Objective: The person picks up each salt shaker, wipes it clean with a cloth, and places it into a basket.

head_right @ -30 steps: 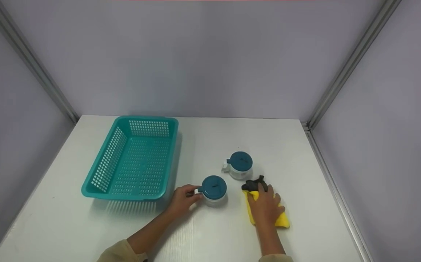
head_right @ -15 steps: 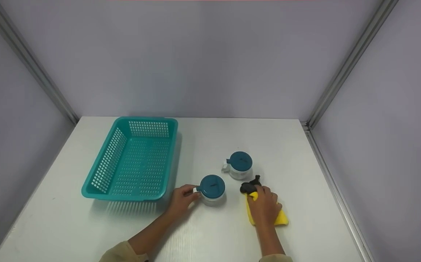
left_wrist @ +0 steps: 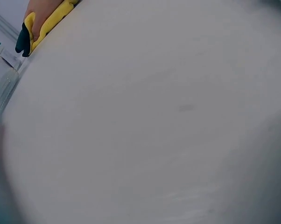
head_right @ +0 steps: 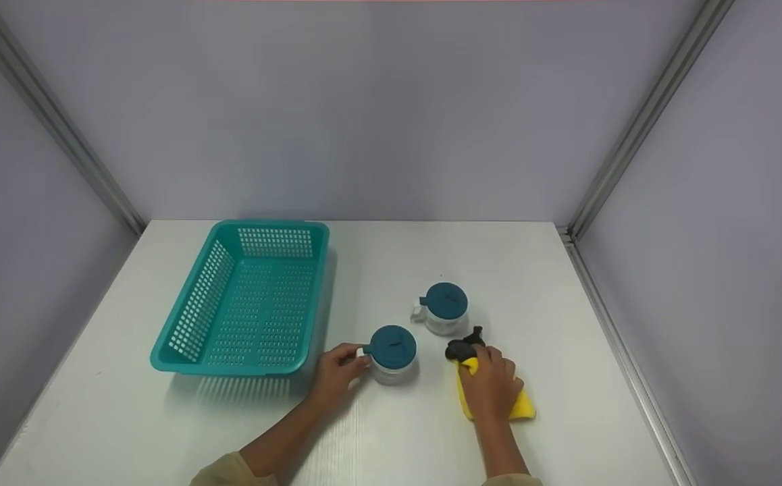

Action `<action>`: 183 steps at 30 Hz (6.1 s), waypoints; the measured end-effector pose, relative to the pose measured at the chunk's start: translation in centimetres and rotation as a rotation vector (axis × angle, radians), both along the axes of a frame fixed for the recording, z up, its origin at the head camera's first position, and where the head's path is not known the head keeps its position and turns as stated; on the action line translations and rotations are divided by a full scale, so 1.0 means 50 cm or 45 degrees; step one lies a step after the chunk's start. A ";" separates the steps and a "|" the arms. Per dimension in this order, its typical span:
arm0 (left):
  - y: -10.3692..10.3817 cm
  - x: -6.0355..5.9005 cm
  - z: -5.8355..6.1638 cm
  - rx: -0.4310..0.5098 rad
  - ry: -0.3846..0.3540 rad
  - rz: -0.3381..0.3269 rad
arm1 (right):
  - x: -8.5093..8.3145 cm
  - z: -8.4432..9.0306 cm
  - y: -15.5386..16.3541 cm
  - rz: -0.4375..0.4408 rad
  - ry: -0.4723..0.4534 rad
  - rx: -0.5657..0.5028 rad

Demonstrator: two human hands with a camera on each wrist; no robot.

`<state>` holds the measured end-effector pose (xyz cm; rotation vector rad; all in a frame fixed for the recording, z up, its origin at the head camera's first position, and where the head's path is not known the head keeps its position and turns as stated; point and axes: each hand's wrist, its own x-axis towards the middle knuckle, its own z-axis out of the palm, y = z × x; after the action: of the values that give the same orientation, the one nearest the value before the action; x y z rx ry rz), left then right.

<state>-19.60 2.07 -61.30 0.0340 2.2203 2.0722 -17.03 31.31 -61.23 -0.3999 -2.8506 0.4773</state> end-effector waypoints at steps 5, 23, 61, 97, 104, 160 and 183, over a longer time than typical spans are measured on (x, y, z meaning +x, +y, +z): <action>-0.001 0.000 -0.002 0.000 0.012 -0.002 | 0.001 0.001 -0.001 -0.002 0.004 0.007; -0.003 -0.001 0.001 0.062 0.004 -0.034 | 0.000 -0.001 -0.007 0.045 -0.001 0.006; -0.012 -0.006 -0.006 -0.019 0.132 -0.026 | -0.009 -0.007 -0.017 0.181 0.148 0.083; -0.007 0.006 0.025 -0.083 0.163 0.079 | 0.009 -0.005 -0.014 0.107 0.262 -0.068; -0.007 0.004 0.044 0.010 0.203 0.101 | 0.016 0.002 -0.026 0.106 0.366 -0.220; -0.019 0.012 0.132 -0.034 0.384 0.207 | -0.031 0.147 -0.213 0.129 0.260 -1.432; -0.004 0.016 0.146 -0.041 0.408 0.253 | -0.012 0.104 -0.269 0.310 0.646 -1.050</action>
<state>-18.80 1.85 -53.99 0.1601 2.5343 2.2711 -17.62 17.88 -56.04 -0.0288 -2.1026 1.5503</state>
